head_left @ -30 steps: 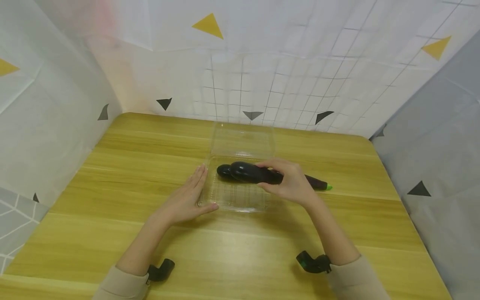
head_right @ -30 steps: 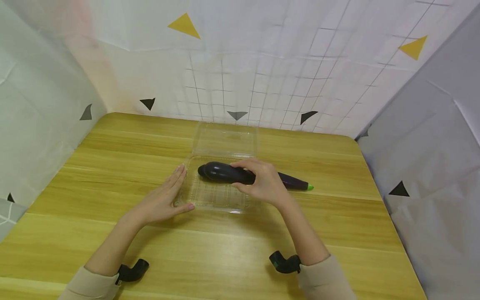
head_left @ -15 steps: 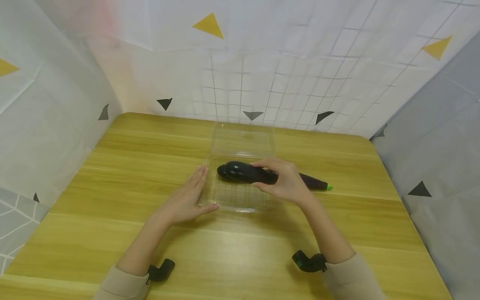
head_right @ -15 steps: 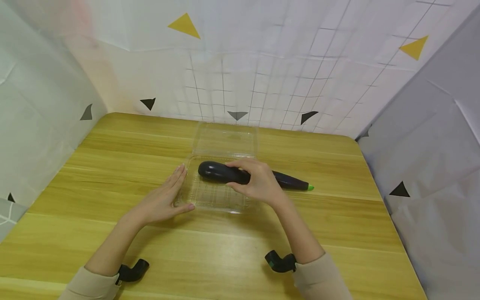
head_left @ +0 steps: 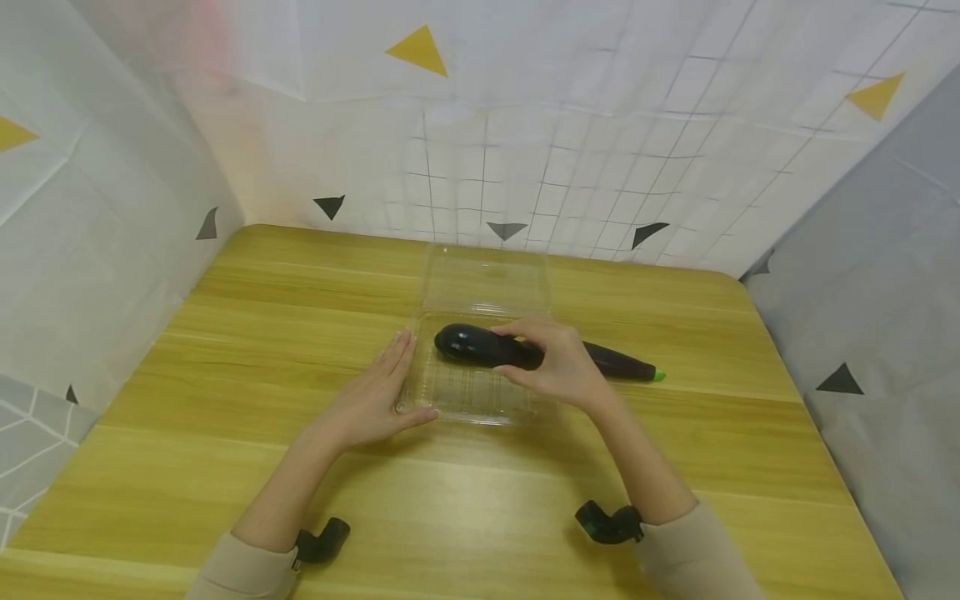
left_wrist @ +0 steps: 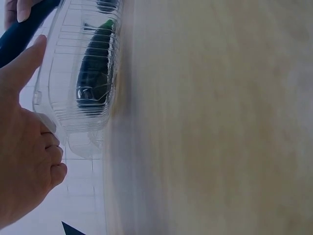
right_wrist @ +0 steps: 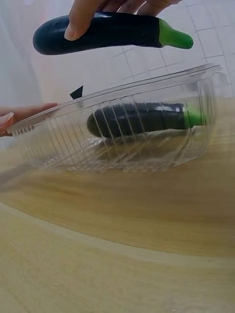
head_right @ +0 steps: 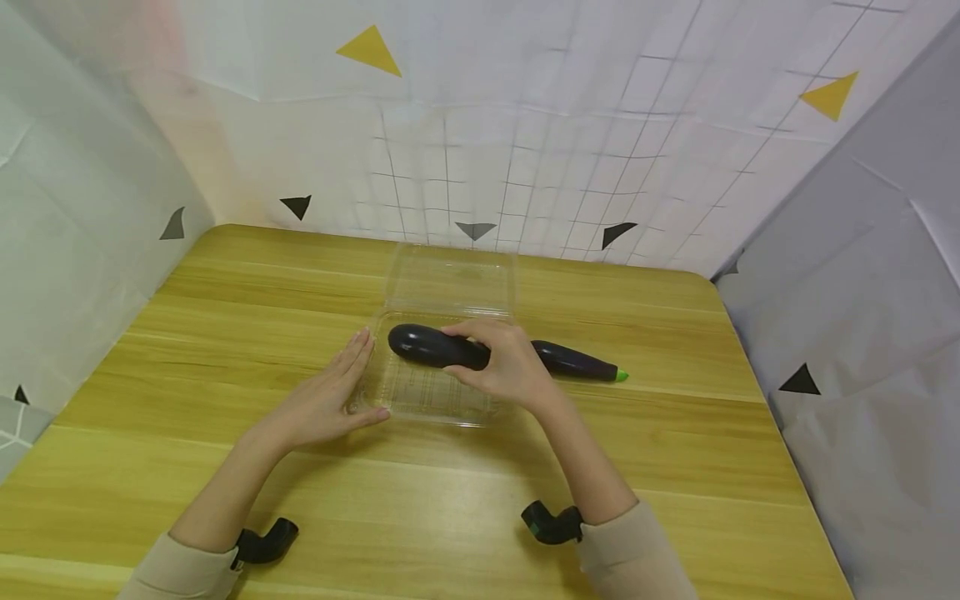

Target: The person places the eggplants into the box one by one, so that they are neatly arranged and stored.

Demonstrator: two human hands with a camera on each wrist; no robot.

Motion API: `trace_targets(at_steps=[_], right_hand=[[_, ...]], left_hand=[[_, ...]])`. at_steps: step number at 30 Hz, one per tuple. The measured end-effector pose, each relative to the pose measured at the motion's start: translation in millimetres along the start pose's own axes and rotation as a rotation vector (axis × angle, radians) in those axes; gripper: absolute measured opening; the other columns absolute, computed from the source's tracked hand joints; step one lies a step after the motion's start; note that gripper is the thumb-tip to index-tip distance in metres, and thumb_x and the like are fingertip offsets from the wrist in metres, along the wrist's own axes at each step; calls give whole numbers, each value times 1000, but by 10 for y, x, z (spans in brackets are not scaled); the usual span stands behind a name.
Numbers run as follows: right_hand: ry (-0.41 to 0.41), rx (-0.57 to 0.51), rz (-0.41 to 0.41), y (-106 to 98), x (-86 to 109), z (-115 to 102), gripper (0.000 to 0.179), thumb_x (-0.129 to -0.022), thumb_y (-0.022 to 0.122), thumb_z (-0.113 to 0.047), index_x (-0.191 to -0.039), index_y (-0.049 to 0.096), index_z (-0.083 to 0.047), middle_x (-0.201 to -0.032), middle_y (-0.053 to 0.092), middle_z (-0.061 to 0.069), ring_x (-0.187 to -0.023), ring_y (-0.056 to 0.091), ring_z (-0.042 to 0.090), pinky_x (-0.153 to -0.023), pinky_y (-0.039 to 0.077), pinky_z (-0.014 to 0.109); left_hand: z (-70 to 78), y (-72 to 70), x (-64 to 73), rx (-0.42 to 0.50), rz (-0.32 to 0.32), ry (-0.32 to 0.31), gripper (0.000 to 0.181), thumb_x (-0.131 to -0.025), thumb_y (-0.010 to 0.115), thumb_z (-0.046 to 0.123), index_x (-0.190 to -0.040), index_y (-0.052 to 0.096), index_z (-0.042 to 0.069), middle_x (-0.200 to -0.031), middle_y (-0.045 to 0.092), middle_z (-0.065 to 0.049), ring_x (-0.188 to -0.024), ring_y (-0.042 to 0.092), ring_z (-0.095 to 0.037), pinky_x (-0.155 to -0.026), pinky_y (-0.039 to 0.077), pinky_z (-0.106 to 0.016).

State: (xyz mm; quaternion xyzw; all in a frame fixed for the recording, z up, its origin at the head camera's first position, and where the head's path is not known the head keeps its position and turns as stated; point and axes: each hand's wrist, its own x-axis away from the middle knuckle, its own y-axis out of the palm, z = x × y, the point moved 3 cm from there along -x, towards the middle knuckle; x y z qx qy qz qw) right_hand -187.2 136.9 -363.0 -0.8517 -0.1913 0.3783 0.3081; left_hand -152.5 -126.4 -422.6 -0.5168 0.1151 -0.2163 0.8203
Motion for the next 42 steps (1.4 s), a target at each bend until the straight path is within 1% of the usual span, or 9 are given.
trace_targets(at_steps=[5, 11, 15, 21, 26, 29, 34, 38, 42], right_hand=[[0, 1, -12, 56, -18, 20, 47, -72, 86, -14, -116, 70, -8, -112, 70, 4, -105, 63, 22, -84, 55, 41], [0, 2, -24, 136, -34, 40, 47, -71, 86, -9, -114, 70, -5, -110, 70, 7, -104, 64, 22, -85, 54, 35], [28, 34, -56, 218, -36, 75, 48, -71, 86, -9, -115, 69, -5, -112, 70, 8, -104, 65, 23, -86, 54, 34], [114, 127, -148, 350, -26, 168, 48, -72, 86, -15, -117, 69, -9, -115, 69, 9, -106, 64, 26, -89, 53, 37], [194, 197, -249, 445, 25, 246, 47, -76, 83, -22, -119, 68, -12, -118, 68, 6, -110, 62, 25, -92, 51, 37], [198, 201, -284, 486, 55, 272, 46, -78, 82, -22, -120, 67, -12, -119, 67, 4, -111, 62, 23, -94, 50, 36], [182, 221, -297, 526, 66, 292, 47, -76, 83, -21, -119, 67, -10, -118, 67, 2, -111, 61, 21, -96, 48, 35], [213, 248, -339, 550, 61, 284, 48, -77, 82, -24, -121, 66, -11, -120, 66, 1, -114, 60, 21, -97, 48, 36], [238, 275, -371, 562, 64, 263, 50, -78, 81, -26, -123, 65, -12, -123, 65, 3, -114, 59, 23, -96, 48, 39]], left_hand=[[4, -4, 3, -1, -2, -1, 110, -83, 42, 78, -154, -2, 6, -160, -9, -10, -146, -5, -22, -116, 14, -43], [4, -5, 5, -3, -4, 0, 111, -83, 41, 79, -154, -2, 6, -160, -9, -10, -146, -5, -22, -116, 13, -43], [0, -8, 6, -2, 0, -1, 111, -82, 41, 79, -154, -1, 6, -160, -9, -10, -146, -4, -24, -116, 15, -44], [-3, -12, 4, 1, 2, -2, 110, -83, 43, 78, -154, -2, 7, -160, -9, -10, -146, -5, -23, -116, 15, -44], [3, -14, 3, -5, 5, 1, 108, -85, 49, 72, -154, -2, 7, -160, -8, -11, -146, -3, -25, -115, 16, -45], [10, -17, 2, -9, 4, -1, 107, -86, 51, 70, -154, -2, 6, -160, -8, -11, -146, -3, -25, -115, 17, -46], [15, -21, 5, -15, -1, -4, 108, -86, 50, 71, -154, -2, 6, -160, -9, -11, -146, -3, -25, -115, 17, -45], [12, -20, 8, -13, -1, -3, 107, -86, 51, 70, -154, -2, 6, -160, -9, -11, -146, -3, -26, -115, 17, -45], [5, -13, 8, -11, -2, 1, 107, -86, 51, 69, -154, -2, 6, -160, -10, -11, -146, -3, -26, -115, 17, -45]])
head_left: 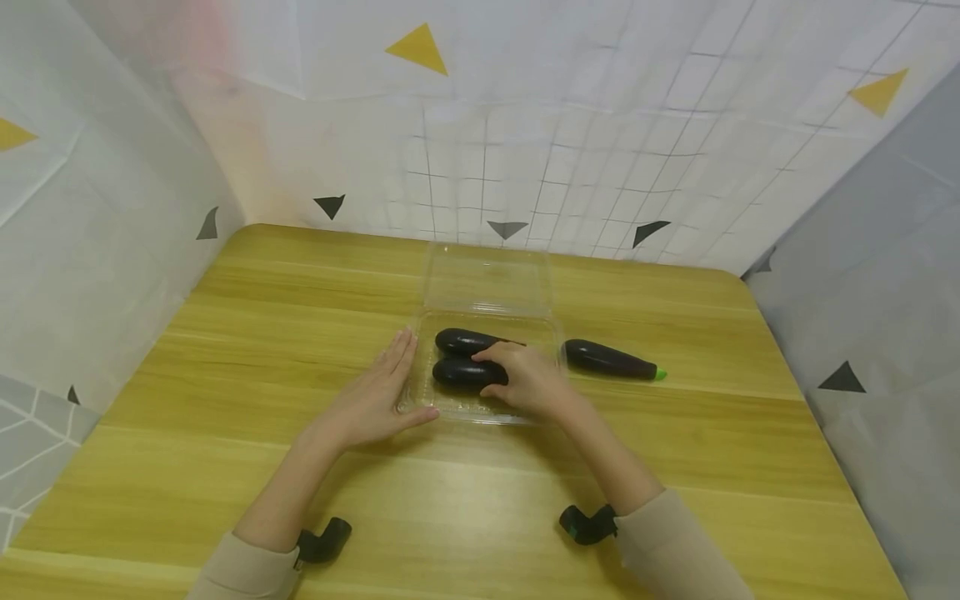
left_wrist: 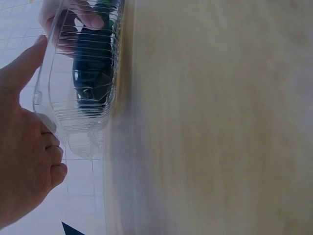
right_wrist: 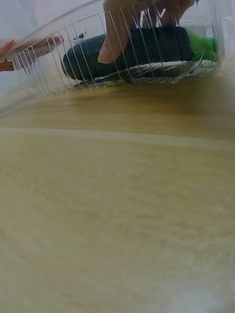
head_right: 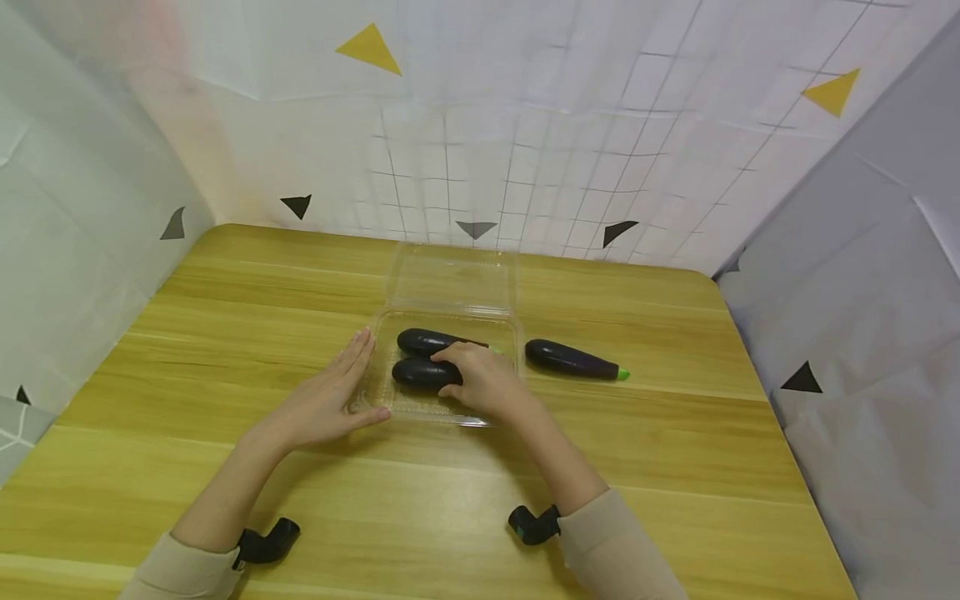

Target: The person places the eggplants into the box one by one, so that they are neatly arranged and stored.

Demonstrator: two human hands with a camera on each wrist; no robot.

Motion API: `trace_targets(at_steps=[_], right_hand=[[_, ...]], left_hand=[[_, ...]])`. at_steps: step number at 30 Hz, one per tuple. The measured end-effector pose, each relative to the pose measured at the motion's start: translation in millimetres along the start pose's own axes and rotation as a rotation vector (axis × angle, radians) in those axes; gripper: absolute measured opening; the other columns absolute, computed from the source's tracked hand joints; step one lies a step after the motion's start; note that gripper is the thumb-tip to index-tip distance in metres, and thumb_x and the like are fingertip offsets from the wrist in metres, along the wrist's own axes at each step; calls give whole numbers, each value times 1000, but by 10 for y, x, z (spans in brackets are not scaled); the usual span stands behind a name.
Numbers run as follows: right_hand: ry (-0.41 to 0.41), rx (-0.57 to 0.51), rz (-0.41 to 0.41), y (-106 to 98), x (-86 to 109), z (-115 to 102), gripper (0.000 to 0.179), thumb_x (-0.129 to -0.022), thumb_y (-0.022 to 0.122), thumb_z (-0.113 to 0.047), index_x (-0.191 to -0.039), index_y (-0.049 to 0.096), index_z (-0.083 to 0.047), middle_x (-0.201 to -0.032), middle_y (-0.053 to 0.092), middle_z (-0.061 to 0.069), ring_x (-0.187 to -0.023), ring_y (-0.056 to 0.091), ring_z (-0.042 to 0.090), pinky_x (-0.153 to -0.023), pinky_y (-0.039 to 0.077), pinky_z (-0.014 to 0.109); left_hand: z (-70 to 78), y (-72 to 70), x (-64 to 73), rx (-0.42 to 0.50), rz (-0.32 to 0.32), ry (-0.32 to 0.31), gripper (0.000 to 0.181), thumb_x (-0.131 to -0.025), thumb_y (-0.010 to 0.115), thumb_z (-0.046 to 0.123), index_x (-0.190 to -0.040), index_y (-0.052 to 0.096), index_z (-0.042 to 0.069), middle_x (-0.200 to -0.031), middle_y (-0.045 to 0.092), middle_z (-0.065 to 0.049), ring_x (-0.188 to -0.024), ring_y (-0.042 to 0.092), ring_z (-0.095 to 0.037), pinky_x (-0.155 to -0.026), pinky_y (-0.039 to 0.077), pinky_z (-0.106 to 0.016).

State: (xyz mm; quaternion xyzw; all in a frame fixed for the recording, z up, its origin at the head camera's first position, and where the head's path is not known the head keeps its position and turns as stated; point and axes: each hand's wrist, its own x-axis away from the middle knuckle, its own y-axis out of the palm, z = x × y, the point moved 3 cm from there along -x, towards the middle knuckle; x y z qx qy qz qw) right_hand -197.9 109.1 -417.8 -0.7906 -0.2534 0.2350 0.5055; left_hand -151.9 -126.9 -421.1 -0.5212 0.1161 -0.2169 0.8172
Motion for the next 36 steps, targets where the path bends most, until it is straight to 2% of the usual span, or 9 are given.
trace_targets(at_steps=[8, 17, 24, 29, 33, 36], right_hand=[[0, 62, 70, -15, 13, -6, 51, -76, 83, -29, -121, 66, -11, -119, 67, 5, -109, 62, 24, -92, 51, 38], [15, 69, 114, -75, 75, 3, 55, -73, 85, -33, -121, 66, -14, -118, 67, 4, -104, 65, 23, -83, 54, 39], [46, 56, 133, -168, 165, -1, 57, -73, 85, -35, -124, 66, -17, -120, 66, 3, -105, 64, 24, -78, 55, 42], [30, -83, 231, -274, 256, 51, 52, -73, 85, -32, -118, 70, -13, -115, 69, 1, -98, 67, 21, -77, 56, 38], [-49, -274, 313, -364, 328, 116, 49, -70, 87, -20, -114, 71, -6, -108, 71, 8, -93, 67, 26, -77, 57, 40], [-82, -363, 344, -403, 375, 160, 48, -71, 87, -17, -114, 70, -7, -107, 71, 9, -93, 67, 30, -77, 57, 42]], left_hand=[[0, 11, 0, 6, 8, 0, 107, -86, 54, 67, -154, -2, 6, -160, -8, -12, -146, 1, -30, -115, 17, -47], [-5, 19, 0, 15, 3, -15, 108, -86, 53, 68, -154, -3, 7, -160, -9, -11, -146, -1, -28, -114, 20, -48], [2, 19, 0, 9, -7, -15, 111, -83, 44, 77, -154, -4, 7, -160, -9, -11, -146, -2, -27, -115, 18, -47], [12, 13, -1, 10, -6, -11, 111, -83, 42, 78, -154, -3, 6, -160, -9, -12, -146, -2, -27, -115, 18, -47], [14, 6, -2, 8, -6, -11, 111, -83, 42, 78, -154, -3, 6, -160, -9, -12, -146, -2, -27, -115, 17, -46], [14, 4, -5, 4, -5, -8, 111, -83, 42, 78, -154, -3, 5, -160, -9, -12, -146, -2, -27, -115, 17, -46]])
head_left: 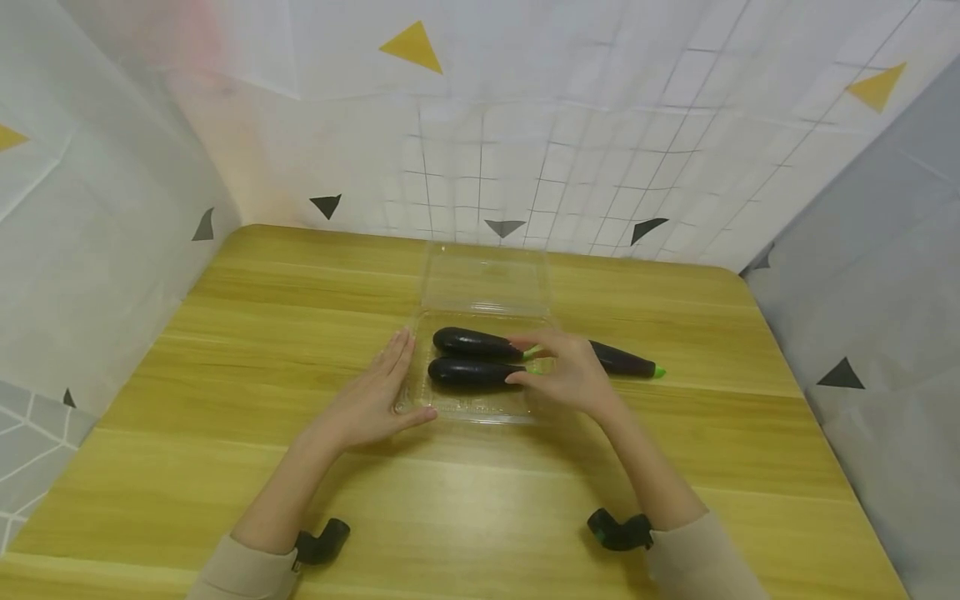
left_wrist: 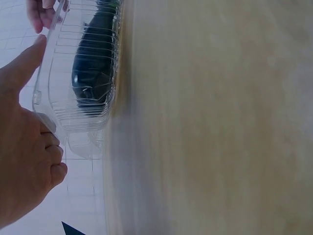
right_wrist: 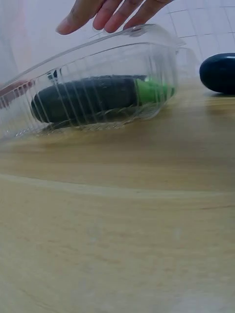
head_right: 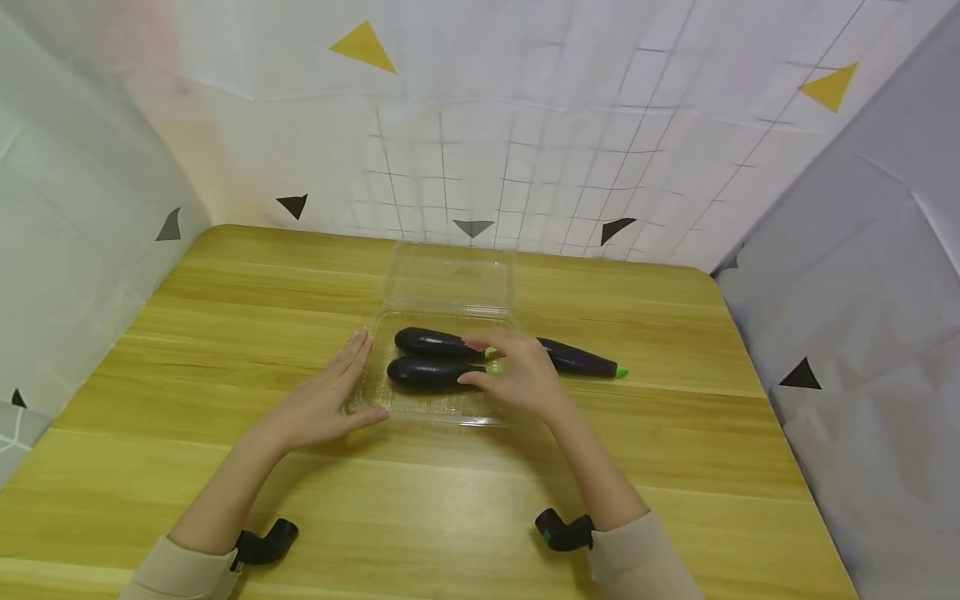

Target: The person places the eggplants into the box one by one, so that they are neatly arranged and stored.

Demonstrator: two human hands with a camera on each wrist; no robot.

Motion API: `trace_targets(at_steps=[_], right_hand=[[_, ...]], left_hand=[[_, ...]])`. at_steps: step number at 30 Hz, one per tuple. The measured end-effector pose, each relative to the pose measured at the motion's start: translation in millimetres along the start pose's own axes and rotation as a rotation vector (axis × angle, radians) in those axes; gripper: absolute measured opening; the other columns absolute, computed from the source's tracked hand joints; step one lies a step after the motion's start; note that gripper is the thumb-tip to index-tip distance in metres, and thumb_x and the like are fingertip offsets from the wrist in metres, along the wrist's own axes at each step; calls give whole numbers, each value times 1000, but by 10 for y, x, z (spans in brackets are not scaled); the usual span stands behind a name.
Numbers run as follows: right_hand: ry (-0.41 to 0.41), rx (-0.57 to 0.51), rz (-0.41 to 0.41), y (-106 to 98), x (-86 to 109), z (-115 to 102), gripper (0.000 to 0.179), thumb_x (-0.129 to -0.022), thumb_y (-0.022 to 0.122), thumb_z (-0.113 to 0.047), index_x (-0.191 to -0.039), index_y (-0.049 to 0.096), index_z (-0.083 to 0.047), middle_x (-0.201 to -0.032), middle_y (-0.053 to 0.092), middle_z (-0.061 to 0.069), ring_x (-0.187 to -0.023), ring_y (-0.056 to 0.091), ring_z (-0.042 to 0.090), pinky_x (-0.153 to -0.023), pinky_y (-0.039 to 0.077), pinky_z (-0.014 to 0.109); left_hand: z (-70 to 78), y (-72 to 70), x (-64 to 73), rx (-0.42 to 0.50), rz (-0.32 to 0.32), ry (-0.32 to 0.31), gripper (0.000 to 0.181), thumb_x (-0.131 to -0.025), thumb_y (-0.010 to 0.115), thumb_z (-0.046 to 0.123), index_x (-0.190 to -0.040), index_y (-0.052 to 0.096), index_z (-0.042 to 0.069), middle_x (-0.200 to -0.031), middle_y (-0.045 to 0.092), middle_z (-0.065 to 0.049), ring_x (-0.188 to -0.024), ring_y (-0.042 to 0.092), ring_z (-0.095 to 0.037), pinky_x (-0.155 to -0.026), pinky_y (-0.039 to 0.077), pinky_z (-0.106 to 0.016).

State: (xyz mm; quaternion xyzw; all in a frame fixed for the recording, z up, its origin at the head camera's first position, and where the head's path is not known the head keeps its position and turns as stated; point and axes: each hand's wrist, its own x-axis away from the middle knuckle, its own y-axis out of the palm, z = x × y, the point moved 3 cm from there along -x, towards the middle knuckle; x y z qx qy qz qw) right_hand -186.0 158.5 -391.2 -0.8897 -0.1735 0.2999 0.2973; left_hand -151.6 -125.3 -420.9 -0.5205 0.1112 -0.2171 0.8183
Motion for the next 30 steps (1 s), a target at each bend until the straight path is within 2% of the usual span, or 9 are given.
trace_targets(at_steps=[6, 13, 16, 26, 30], right_hand=[[32, -61, 14, -83, 47, 24, 48, -70, 87, -12, -115, 70, -9, -110, 70, 3, -97, 67, 28, -79, 57, 42], [88, -71, 42, -237, 71, -186, 47, -67, 85, 4, -112, 68, 1, -107, 70, 15, -96, 66, 30, -80, 56, 47], [97, -67, 44, -304, 80, -267, 47, -68, 84, 6, -111, 67, 2, -107, 69, 16, -96, 66, 30, -80, 56, 48], [81, -69, 61, -440, 146, -217, 49, -66, 84, 8, -112, 66, 4, -106, 69, 17, -95, 66, 28, -78, 55, 50], [82, -67, 69, -474, 169, -209, 50, -65, 83, 11, -112, 66, 4, -105, 69, 17, -94, 65, 34, -77, 55, 49]], left_hand=[[-6, 3, -5, -3, 3, 6, 111, -83, 41, 78, -154, -4, 6, -160, -8, -12, -146, -2, -27, -115, 17, -46], [-9, 5, -6, -2, 0, 9, 110, -83, 41, 78, -154, -4, 6, -160, -9, -12, -146, -4, -26, -115, 16, -45], [-9, 4, -2, -3, -2, 8, 110, -83, 41, 78, -154, -4, 6, -160, -10, -11, -146, -4, -25, -115, 16, -44], [-6, 0, -1, -3, 3, 12, 110, -84, 44, 76, -154, -4, 5, -160, -9, -12, -146, -4, -25, -116, 15, -44], [-3, 0, 0, -3, 3, 10, 110, -84, 44, 76, -154, -4, 6, -160, -10, -11, -146, -4, -26, -115, 16, -45]])
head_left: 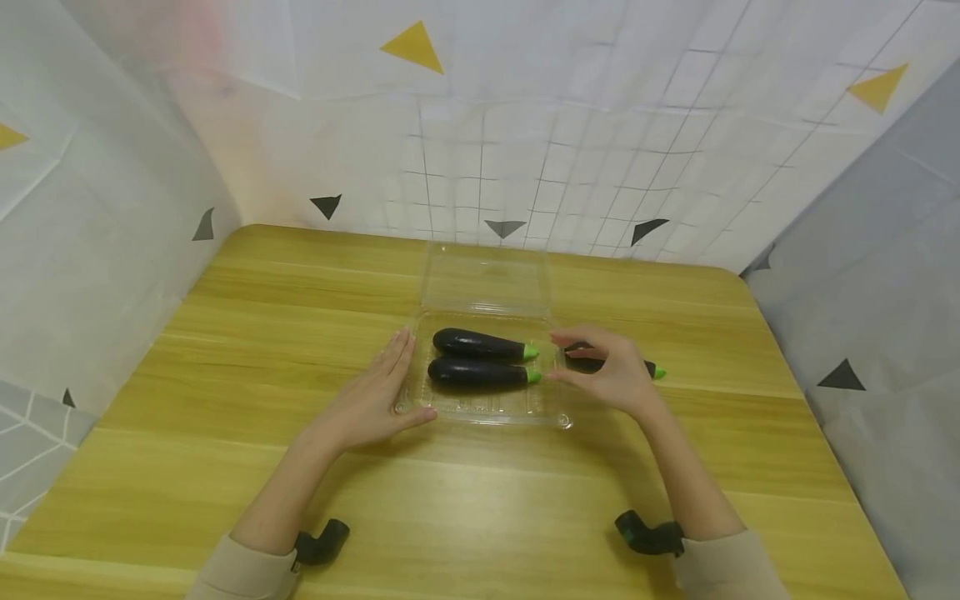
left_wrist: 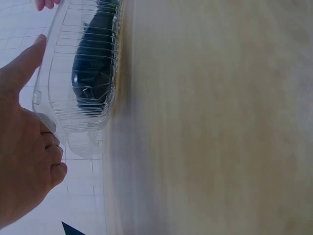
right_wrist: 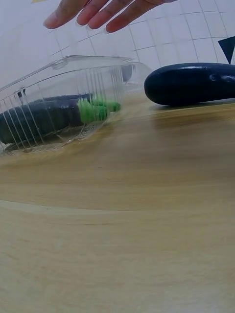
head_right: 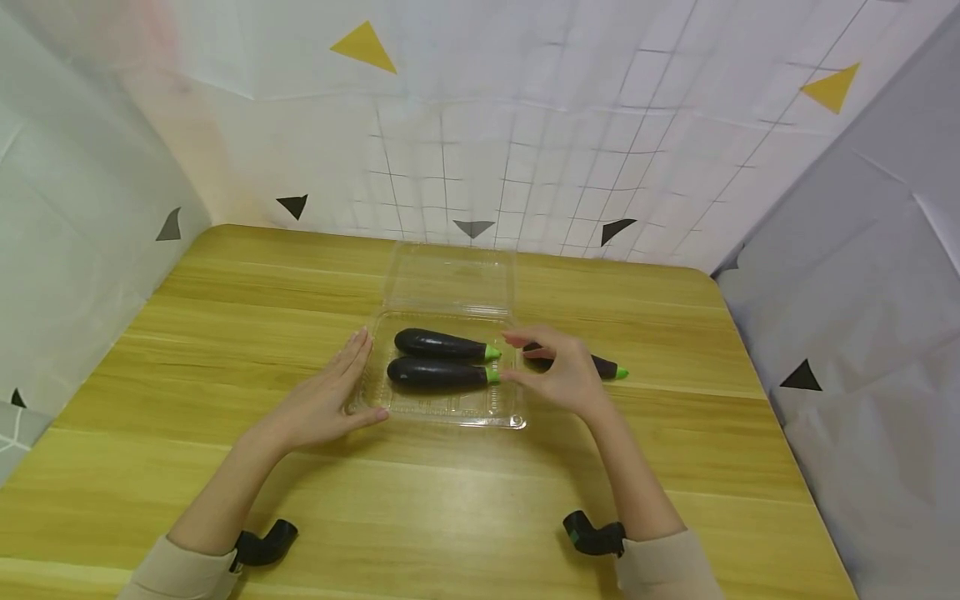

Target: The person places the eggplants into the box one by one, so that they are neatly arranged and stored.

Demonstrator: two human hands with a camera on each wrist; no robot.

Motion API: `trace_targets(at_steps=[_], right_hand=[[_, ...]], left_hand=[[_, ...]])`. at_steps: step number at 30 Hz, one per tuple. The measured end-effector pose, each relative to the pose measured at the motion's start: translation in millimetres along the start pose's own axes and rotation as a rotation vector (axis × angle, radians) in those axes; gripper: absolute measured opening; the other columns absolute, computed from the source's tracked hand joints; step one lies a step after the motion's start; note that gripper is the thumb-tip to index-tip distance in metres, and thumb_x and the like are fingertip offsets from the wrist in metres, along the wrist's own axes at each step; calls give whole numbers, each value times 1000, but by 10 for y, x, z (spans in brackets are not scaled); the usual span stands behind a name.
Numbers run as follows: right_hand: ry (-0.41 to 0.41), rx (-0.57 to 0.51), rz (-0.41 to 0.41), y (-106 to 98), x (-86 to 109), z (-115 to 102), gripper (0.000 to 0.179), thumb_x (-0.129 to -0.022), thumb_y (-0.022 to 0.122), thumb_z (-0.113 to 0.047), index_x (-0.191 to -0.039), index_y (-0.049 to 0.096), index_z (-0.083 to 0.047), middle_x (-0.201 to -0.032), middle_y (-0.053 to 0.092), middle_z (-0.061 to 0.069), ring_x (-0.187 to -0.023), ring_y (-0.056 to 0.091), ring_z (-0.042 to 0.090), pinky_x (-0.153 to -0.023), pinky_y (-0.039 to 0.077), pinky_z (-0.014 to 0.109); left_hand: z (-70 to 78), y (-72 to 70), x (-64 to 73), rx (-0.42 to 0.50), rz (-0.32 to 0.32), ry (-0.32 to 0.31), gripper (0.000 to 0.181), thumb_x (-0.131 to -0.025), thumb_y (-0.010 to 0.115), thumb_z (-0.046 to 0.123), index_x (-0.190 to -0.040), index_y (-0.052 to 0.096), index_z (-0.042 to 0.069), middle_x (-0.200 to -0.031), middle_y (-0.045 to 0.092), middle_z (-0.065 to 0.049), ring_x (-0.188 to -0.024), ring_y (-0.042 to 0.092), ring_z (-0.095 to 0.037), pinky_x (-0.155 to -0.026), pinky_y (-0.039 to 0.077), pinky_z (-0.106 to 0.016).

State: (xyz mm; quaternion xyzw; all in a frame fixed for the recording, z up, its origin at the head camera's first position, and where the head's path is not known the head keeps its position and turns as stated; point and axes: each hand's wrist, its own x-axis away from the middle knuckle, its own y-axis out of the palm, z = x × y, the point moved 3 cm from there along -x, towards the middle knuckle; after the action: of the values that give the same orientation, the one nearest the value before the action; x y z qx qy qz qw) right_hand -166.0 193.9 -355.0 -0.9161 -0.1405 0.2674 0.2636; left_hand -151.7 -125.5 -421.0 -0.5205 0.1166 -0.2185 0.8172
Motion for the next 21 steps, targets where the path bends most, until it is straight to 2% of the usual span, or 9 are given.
trace_targets(at_steps=[4, 8, 17, 21], right_hand=[[-6, -6, 13, -29, 17, 20, 50, -64, 83, 13, -110, 67, 5, -104, 69, 19, -94, 64, 39, -77, 55, 50], [-25, -7, 24, -59, 34, 43, 50, -63, 83, 14, -109, 66, 8, -104, 68, 21, -94, 66, 35, -77, 56, 47], [-21, -20, 36, -153, 66, 97, 49, -64, 82, 14, -110, 67, 6, -104, 68, 20, -98, 64, 5, -79, 55, 47], [29, -24, 41, -194, 83, 121, 47, -67, 81, 12, -111, 67, 5, -106, 68, 19, -100, 62, -1, -81, 56, 35]], left_hand=[[1, 1, 1, -3, 3, -2, 110, -84, 45, 75, -154, -4, 6, -160, -9, -12, -146, -3, -27, -115, 17, -46], [-1, 4, 2, -10, 6, 1, 110, -84, 45, 75, -154, -3, 5, -160, -8, -13, -146, -2, -27, -115, 17, -46], [-6, 3, 3, -3, 4, -6, 110, -83, 43, 77, -154, -4, 7, -160, -8, -12, -146, -2, -27, -115, 18, -46], [-15, 10, 1, -4, 4, -6, 110, -84, 43, 77, -154, -4, 7, -160, -9, -11, -146, -2, -27, -115, 18, -46]])
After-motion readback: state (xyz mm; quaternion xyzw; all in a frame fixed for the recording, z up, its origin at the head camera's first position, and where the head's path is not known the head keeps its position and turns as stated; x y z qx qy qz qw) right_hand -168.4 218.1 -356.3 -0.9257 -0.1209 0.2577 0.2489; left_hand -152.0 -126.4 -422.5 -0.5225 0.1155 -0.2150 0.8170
